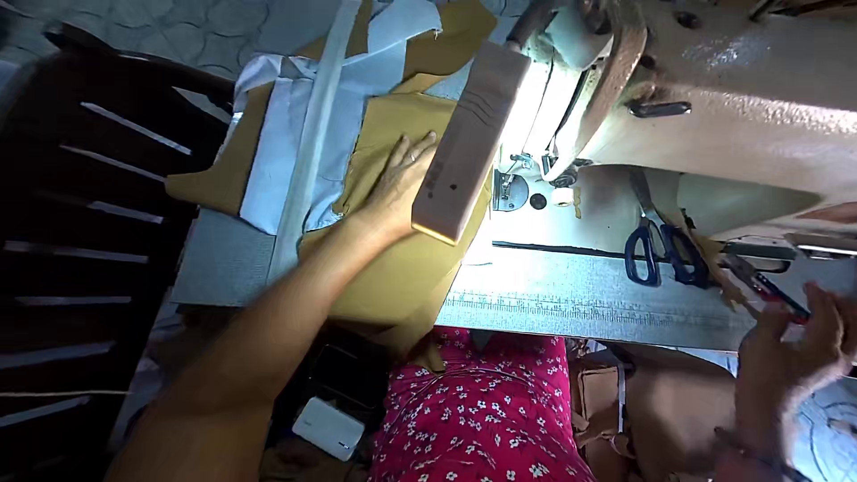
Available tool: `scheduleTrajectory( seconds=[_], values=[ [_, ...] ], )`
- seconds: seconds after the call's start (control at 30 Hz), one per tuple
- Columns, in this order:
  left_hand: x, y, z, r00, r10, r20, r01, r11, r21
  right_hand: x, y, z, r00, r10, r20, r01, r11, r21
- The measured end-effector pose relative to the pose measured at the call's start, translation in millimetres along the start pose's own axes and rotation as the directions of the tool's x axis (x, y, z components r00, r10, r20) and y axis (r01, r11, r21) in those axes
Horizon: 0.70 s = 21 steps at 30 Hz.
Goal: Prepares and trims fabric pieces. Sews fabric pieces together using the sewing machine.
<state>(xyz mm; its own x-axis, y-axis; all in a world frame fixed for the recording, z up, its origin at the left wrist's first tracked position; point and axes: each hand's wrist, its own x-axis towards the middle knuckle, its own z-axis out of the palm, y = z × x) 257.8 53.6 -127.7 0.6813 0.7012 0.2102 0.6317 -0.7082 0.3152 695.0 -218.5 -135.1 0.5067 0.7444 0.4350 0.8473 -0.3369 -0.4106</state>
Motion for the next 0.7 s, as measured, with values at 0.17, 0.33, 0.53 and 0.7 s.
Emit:
scheduleTrajectory(
  seconds=[0.17,0.33,0.53,0.7],
  values=[
    [-31.9,47.8,23.2,0.957,-0.24,0.162,0.233,0.971,0.059,-81.6,-148.5,28.2,0.868,-0.485,0.109,0.368,0.775,0.514],
    [-17.9,42.9,22.7,0.976,-0.199,0.087,0.202,0.979,-0.017,-87.1,-243.0,73.8,0.53,-0.829,0.176,0.605,0.515,0.607],
    [-35.0,55.6,15.4,0.968,-0.199,0.157,0.191,0.98,0.063,-84.6,-220.4,70.2,0.508,-0.816,0.276,0.55,0.554,0.626],
    [-31.3,77.6,5.6,0.973,-0.212,0.096,0.213,0.977,-0.001,-72.4,-204.4,70.2,0.725,-0.651,0.223,0.382,0.651,0.656]
  ],
)
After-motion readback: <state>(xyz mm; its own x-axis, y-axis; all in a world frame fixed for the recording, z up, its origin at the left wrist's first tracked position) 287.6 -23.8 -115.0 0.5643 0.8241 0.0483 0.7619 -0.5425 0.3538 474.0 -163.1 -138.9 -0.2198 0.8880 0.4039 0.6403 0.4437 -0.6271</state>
